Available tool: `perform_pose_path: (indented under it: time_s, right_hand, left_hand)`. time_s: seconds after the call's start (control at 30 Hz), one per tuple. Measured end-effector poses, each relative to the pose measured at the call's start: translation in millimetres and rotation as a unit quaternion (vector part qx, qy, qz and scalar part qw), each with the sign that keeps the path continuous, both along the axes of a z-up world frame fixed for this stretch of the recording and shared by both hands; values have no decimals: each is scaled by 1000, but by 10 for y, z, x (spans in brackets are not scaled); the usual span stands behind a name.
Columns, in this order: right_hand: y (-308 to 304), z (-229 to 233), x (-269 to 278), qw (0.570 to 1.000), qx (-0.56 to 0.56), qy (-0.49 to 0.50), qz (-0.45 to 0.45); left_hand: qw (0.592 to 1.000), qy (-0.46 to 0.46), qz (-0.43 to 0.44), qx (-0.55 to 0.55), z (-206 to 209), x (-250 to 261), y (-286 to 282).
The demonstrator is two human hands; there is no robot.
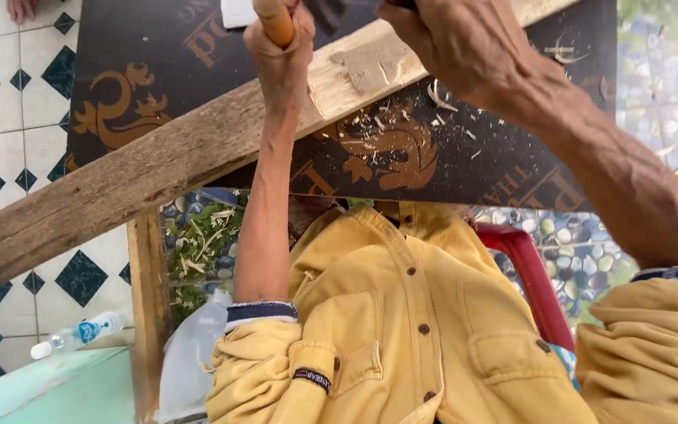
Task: A person uses a hammer and chisel to carve and shape a piece of wooden lumber on a workbench.
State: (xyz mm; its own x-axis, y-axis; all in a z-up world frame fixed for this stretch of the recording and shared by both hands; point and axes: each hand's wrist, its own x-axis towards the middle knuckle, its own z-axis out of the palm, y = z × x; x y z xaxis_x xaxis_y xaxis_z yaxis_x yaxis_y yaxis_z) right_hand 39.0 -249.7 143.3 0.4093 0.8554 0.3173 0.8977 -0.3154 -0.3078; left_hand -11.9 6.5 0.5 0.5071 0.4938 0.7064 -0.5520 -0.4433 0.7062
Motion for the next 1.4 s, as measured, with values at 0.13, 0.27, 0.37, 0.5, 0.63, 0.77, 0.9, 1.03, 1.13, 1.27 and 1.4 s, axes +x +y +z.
perform_pose_path:
  time_s: [0.13, 0.27, 0.37, 0.5, 0.63, 0.77, 0.9, 1.03, 1.13, 1.27, 1.4]
  right_hand:
    - [-304, -505, -200, 984, 91, 155, -7]
    - [-840, -1227, -252, 978, 49, 193, -58]
    - [-1126, -1557, -357, 966, -14, 234, -109]
    - [-1345, -1722, -436, 956, -64, 253, -137]
    - [-1336, -1568, -470, 950, -149, 214, -171]
    - [-1332, -1741, -509, 959, -215, 87, -166]
    - [-1272, -1596, -578, 951, -215, 128, -184]
    - [-1247, -1557, -609, 948, -213, 136, -193]
    - [-1267, -1628, -603, 953, -199, 127, -189]
    - [-1279, -1639, -608, 956, -199, 110, -183]
    - [-1267, -1593, -622, 957, -183, 128, -185]
  left_hand:
    - [997, -15, -24, -72, -289, 16, 202]
    - [996, -36, -29, -76, -337, -72, 265]
    - [994, -15, 13, -108, -398, -116, 330]
    - [979, -62, -48, -186, -417, -342, 512]
    - [962, -123, -127, -207, -263, -627, 505]
    - [965, -105, -91, -221, -14, -470, 356]
    - [975, -109, -105, -165, -186, -216, 465]
    - [982, -85, -89, -143, -261, -181, 433]
    - [982, -103, -100, -120, -239, -169, 463]
    - [986, -89, -87, -107, -34, -181, 324]
    - [982, -94, -83, -144, -179, -87, 404]
